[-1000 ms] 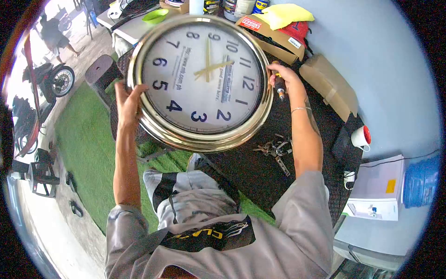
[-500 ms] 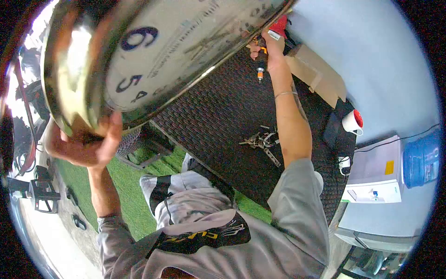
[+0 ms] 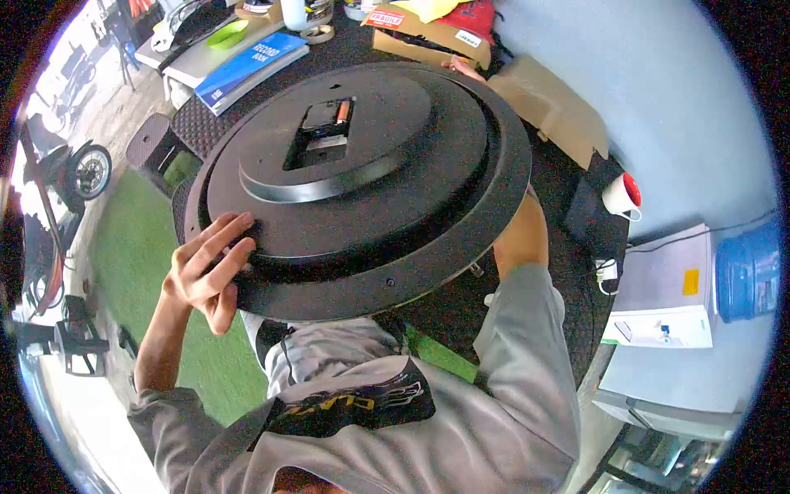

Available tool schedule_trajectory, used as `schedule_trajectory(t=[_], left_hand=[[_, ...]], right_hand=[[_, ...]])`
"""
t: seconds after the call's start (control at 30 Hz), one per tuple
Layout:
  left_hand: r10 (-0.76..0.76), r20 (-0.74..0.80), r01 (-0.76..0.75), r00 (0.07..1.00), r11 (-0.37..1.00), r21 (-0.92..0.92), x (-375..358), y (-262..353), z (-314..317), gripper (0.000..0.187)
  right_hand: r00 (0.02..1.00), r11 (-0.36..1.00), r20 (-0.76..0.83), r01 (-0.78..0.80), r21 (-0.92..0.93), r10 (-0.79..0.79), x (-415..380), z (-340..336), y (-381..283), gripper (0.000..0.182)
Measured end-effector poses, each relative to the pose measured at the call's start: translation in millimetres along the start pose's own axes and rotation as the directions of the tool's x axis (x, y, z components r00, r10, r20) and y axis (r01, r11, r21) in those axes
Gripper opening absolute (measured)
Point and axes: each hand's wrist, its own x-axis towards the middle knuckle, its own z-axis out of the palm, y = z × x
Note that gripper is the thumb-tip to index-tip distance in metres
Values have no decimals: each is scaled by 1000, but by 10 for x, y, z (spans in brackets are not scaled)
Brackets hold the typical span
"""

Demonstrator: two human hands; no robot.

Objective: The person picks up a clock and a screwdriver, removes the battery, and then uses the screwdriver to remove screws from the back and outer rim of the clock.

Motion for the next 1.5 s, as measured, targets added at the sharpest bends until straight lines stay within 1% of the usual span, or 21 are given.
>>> schedule_trajectory(t=[0.1,0.2,0.23,0.3,0.33,0.4,0.53,0.67,0.7,0.73,0.87,0.93,1.0,1.07,1.2,1.23,1.27,1.33,1.37,1.4,1.5], left_hand=[[19,51,-20,999,1000,19,-185,-58,123,33],[-105,89,106,990,994,-7,-347,-50,244,44],[-126,87,126,988,992,-4,-404,-59,280,46],[-137,93,137,986,991,7,-479,-71,339,46],[-133,96,131,987,991,23,-506,-70,376,45],[-147,90,146,985,989,18,-586,-76,434,43],[-132,107,131,985,991,16,-745,-98,532,38],[-167,107,170,980,985,-21,-833,-107,602,37],[-147,102,152,984,988,-38,-878,-149,630,37],[-174,114,176,978,984,-6,-849,-124,614,40],[-184,155,176,971,982,64,-960,-134,664,44],[-169,204,159,964,985,65,-1015,-146,692,39],[-153,170,144,974,988,62,-1083,-152,739,35],[-156,181,145,971,987,77,-1095,-162,749,34],[-76,139,52,987,984,171,-1136,-187,796,33],[-84,127,62,988,984,166,-1133,-178,807,21],[-88,127,66,988,984,168,-1120,-171,810,21],[-100,109,70,989,967,246,-1111,-162,810,13],[-106,97,81,990,970,230,-1149,-137,820,11],[-195,102,162,975,950,267,-1141,-50,816,16],[-483,-6,442,876,796,414,-1187,268,914,37]], right_hand=[[1000,997,-15,-1,-82,0,38,-42,59,30],[1000,992,4,-15,-128,15,166,-75,150,30],[999,974,29,38,-225,-32,227,-111,159,30],[983,896,152,162,-414,-107,403,-273,162,29],[985,897,148,147,-418,-93,506,-373,183,29],[957,796,234,275,-540,-172,598,-420,207,30],[954,784,243,283,-552,-174,711,-438,263,32],[904,603,245,417,-681,-349,635,-307,296,41],[974,781,172,224,-584,-150,649,-347,289,42],[971,699,159,238,-674,-178,483,-209,256,33],[996,829,38,83,-553,-74,541,-221,233,40],[999,713,-24,9,-701,-36,191,108,134,43],[994,632,99,107,-767,-47,-51,263,76,45],[987,544,105,153,-825,-118,-119,372,68,52],[933,535,89,277,-799,-349,-413,676,-20,50],[924,579,92,307,-755,-370,-212,578,-134,44],[917,622,93,335,-708,-388,-9,459,-262,38],[803,581,288,582,-569,-523,-60,603,-518,27],[791,681,196,602,-417,-579,-386,907,-429,26],[779,744,90,620,-249,-620,-760,1240,-304,25],[686,722,312,692,-2,-657,-1252,1368,-109,25]])
